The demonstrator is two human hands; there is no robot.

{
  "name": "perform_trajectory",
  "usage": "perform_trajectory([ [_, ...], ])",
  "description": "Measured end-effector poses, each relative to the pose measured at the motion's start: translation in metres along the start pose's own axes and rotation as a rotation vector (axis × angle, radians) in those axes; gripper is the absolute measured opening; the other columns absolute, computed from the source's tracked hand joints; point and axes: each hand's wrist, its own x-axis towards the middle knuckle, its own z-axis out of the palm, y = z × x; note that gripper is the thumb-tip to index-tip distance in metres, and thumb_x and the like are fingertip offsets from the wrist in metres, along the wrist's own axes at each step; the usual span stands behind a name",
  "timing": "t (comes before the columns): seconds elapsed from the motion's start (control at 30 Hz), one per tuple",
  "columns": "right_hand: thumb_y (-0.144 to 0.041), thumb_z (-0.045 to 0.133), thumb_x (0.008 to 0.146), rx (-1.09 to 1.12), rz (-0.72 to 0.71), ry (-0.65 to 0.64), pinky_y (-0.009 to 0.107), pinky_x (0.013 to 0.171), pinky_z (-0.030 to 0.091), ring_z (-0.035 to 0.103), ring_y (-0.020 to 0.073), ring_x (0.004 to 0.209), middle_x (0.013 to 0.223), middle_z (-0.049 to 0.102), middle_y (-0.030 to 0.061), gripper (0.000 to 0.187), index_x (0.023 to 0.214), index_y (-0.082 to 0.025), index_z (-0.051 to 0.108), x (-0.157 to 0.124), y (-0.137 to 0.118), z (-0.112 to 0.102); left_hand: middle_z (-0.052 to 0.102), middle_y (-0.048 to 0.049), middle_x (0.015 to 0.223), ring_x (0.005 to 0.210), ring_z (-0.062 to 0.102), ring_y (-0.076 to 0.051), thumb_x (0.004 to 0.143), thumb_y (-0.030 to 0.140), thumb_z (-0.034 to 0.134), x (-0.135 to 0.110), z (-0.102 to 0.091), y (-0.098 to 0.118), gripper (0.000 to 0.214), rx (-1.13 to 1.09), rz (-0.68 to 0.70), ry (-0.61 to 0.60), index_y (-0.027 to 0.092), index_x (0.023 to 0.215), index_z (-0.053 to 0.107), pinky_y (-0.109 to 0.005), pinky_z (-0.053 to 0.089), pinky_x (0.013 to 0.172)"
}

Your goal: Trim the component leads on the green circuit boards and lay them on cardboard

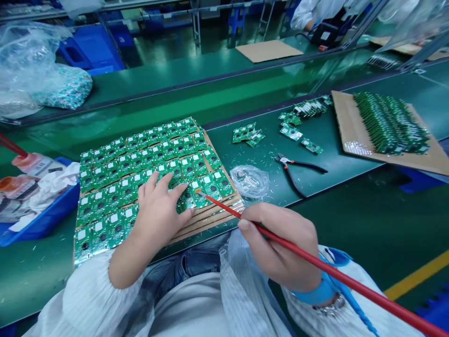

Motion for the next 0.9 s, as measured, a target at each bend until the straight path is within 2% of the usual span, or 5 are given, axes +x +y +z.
perform_trajectory([
  [0.2,-0.013,0.052,0.083,0.03,-0.054,-0.046,0.019,0.049,0.04,0.05,0.0067,0.05,0.059,0.056,-0.003,0.011,0.073,-0.02,0.051,0.006,0.004,0.006,0.053,-0.0183,0.131,0.128,0.035,-0.044,0.064,0.035,0.073,0.005,0.005,0.013,0.046,-0.023,0.037,0.017,0.021,0.109,0.068,-0.061,0.033,0.098],
  [0.47,-0.009,0.049,0.081,0.056,-0.091,-0.135,0.021,0.049,0.041,0.053,0.0089,0.05,0.059,0.058,-0.0013,0.015,0.072,-0.02,0.047,-0.001,0.002,-0.008,0.052,-0.0187,0.131,0.129,0.035,-0.044,0.066,0.035,0.071,0.01,0.011,0.016,0.04,-0.014,0.01,0.009,0.02,0.102,0.071,-0.062,0.032,0.099],
  [0.7,-0.01,0.051,0.081,0.019,-0.068,-0.048,0.02,0.05,0.043,0.054,0.0089,0.052,0.06,0.058,-0.0017,0.013,0.075,-0.021,0.049,-0.006,0.004,-0.018,0.051,-0.0194,0.132,0.129,0.033,-0.044,0.065,0.035,0.071,0.009,0.006,0.018,0.041,0.003,-0.002,-0.034,0.019,0.103,0.071,-0.061,0.032,0.099],
  [0.8,-0.011,0.052,0.081,0.025,-0.037,0.021,0.018,0.05,0.043,0.053,0.0078,0.051,0.061,0.058,-0.0016,0.011,0.076,-0.021,0.051,-0.008,0.009,-0.02,0.052,-0.0189,0.132,0.129,0.034,-0.044,0.065,0.035,0.071,0.008,0.007,0.019,0.042,0.01,0.004,-0.005,0.02,0.104,0.07,-0.062,0.032,0.098],
  [0.9,-0.014,0.053,0.082,-0.007,-0.016,0.033,0.018,0.048,0.041,0.05,0.007,0.049,0.058,0.057,-0.0022,0.011,0.073,-0.02,0.053,-0.005,0.014,-0.016,0.051,-0.0186,0.132,0.129,0.033,-0.044,0.066,0.038,0.071,0.009,0.008,0.021,0.045,0.008,0.021,0.017,0.02,0.107,0.069,-0.062,0.032,0.098],
])
